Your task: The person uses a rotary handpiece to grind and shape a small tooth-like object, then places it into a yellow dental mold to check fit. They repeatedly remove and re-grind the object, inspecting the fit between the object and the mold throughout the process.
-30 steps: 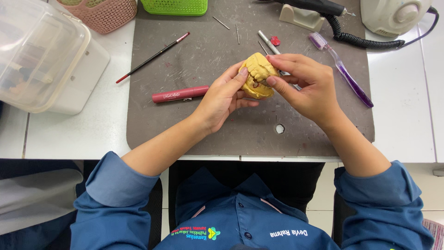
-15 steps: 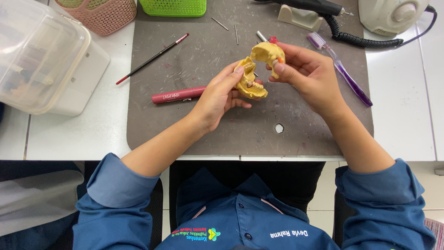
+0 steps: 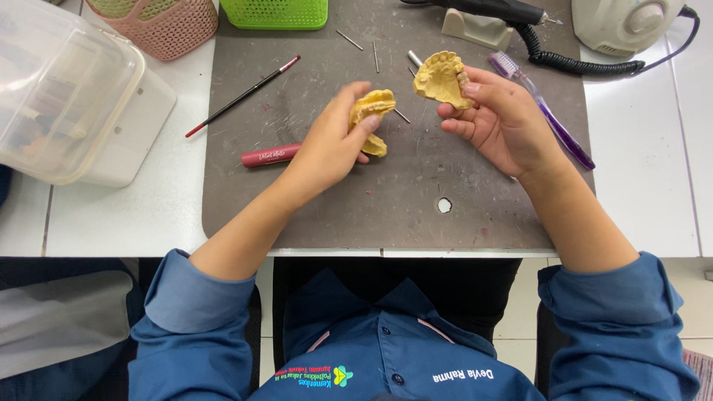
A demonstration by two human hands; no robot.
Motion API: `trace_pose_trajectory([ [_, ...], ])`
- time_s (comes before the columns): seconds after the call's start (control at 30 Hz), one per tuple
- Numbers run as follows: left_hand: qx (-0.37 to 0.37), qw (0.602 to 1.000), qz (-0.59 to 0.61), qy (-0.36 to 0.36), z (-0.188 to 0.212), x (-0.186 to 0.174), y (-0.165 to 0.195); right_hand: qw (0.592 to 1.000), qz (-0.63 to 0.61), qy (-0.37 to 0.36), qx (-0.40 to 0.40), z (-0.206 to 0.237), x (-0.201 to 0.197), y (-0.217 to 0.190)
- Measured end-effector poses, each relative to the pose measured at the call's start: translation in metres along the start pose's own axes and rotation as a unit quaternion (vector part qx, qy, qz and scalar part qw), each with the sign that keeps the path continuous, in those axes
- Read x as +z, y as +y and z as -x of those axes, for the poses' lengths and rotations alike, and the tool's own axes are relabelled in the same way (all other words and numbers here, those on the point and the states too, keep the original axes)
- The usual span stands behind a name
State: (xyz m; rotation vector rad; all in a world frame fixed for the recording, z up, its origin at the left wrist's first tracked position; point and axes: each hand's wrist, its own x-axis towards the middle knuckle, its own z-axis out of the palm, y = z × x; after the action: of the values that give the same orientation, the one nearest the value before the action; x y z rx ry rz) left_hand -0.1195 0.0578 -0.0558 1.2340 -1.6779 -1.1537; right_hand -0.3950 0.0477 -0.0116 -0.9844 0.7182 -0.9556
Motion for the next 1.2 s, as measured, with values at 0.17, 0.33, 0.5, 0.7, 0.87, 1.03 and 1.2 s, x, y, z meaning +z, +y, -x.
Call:
trace_pose_trajectory([
  [0.17, 0.118, 0.973, -0.162, 0.117, -0.007, -0.005, -0.001, 0.996, 0.092, -0.011, 0.004, 0.009, -0.003, -0.001],
  [0.33, 0.156, 0.893, -0.374, 0.194, -0.006, -0.001, 0.014, 0.971, 0.236, -0.029, 0.037, 0.022, 0.005, 0.002],
  [0.5, 0.305, 0.938, -0.157, 0.035, 0.015, 0.007, 0.038, 0.972, 0.228, -0.033, 0.040, 0.029, 0.011, 0.002],
  [0.7, 0.275, 0.957, -0.087, -0.016, 0.021, 0.033, 0.039, 0.953, 0.295, -0.030, -0.062, 0.026, 0.012, 0.007],
  [0.87, 0.279, 0.946, -0.163, 0.034, 0.019, 0.036, 0.030, 0.828, 0.512, -0.008, -0.229, 0.023, 0.013, 0.008],
  [1.03, 0.301, 0.926, -0.217, 0.065, 0.021, 0.039, 0.027, 0.818, 0.535, -0.011, -0.211, 0.018, 0.014, 0.007],
  [1.2, 0.283, 0.930, -0.216, 0.094, 0.026, 0.040, 0.035, 0.819, 0.520, -0.023, -0.240, 0.021, 0.023, 0.001],
])
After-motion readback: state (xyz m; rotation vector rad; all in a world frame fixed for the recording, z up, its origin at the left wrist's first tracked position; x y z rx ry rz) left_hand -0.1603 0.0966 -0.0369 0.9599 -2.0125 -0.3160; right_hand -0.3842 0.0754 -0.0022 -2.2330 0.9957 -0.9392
